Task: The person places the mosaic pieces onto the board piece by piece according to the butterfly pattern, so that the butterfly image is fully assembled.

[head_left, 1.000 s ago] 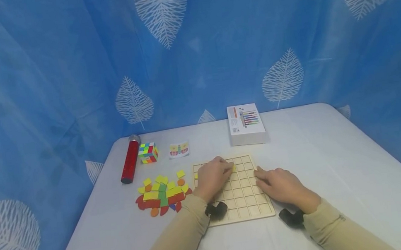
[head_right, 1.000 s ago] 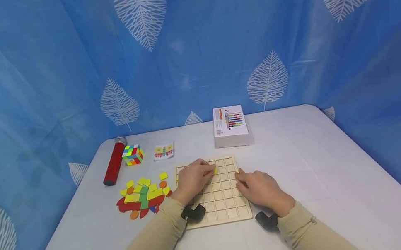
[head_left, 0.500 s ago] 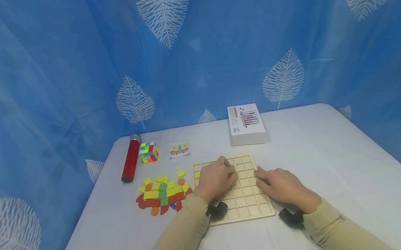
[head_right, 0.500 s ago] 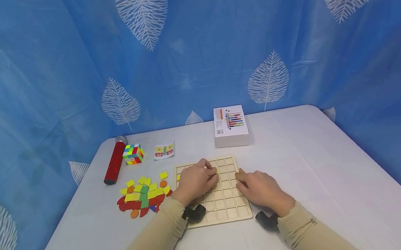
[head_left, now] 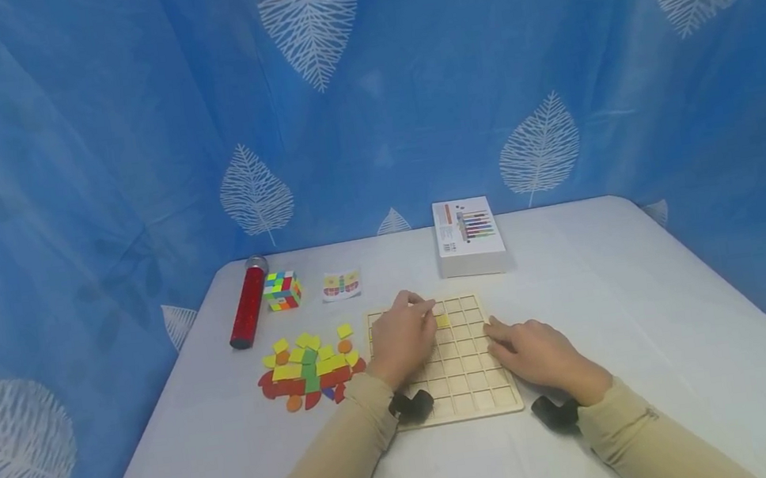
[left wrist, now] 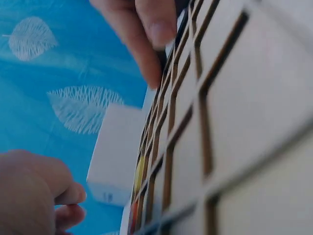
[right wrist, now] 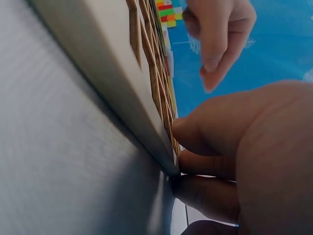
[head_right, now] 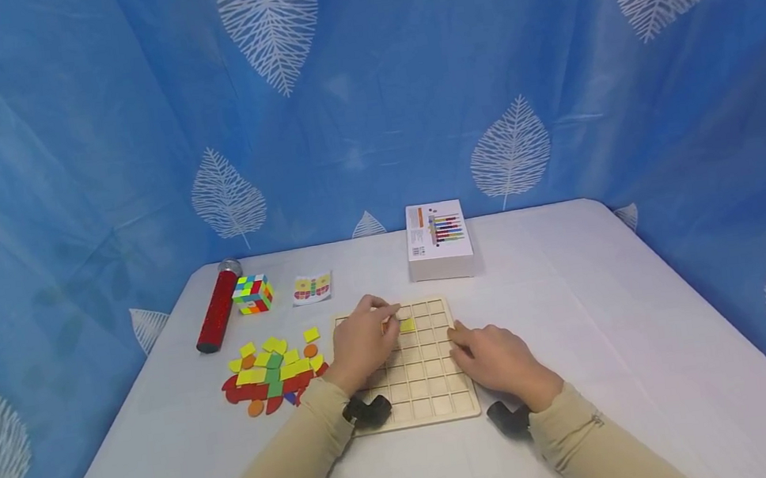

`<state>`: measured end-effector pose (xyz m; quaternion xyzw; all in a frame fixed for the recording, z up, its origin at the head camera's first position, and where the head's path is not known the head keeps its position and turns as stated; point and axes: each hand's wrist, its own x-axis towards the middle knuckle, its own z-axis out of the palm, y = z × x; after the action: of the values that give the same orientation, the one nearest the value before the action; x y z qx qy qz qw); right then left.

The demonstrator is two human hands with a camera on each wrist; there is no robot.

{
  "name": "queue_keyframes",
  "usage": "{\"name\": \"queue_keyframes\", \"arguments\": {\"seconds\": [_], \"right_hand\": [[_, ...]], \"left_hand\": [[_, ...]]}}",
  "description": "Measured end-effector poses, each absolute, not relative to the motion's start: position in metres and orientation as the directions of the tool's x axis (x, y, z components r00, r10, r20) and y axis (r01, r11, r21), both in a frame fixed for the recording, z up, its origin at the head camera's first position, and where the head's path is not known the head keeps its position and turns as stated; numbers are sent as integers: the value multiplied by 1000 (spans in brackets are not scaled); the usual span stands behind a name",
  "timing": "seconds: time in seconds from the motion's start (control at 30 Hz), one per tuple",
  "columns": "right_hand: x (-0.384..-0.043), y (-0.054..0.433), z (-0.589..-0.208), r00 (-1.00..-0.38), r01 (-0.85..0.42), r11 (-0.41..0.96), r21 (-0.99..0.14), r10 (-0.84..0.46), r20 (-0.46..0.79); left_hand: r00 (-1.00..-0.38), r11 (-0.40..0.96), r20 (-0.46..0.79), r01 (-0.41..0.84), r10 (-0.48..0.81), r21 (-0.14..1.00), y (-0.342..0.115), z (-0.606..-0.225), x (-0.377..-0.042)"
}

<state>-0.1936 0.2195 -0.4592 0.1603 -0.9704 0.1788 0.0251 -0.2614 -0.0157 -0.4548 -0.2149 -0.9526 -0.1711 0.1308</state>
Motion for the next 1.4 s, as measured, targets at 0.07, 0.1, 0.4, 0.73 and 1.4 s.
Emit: {"name": "queue_keyframes", "arguments": {"seconds": [0.07,0.1,0.4,0.73,1.4], "right_hand": [[-193,219,-459,-948,-317,884,-345,-301,100],[-193,219,-459,-950,-313,884,-346,-299,95],[-193,218,-456,-951,-308,885,-350,-296,89],[-190,217,-456,-961,-269,890,-369,-273,45],[-190,218,-453,-958,-280,889,-362,-283,45]], "left_hand": [[-907,868,312,380,282,320,-22,-450,-264],[-918,877,303,354,258,325,-26,-449,-265],[-867,847,172,496,469,191,-33,-446,-269],[-997,955,44,68,57,289,-89,-428,-287],[-991,897,79,133,110,422,-86,-413,-280]]}}
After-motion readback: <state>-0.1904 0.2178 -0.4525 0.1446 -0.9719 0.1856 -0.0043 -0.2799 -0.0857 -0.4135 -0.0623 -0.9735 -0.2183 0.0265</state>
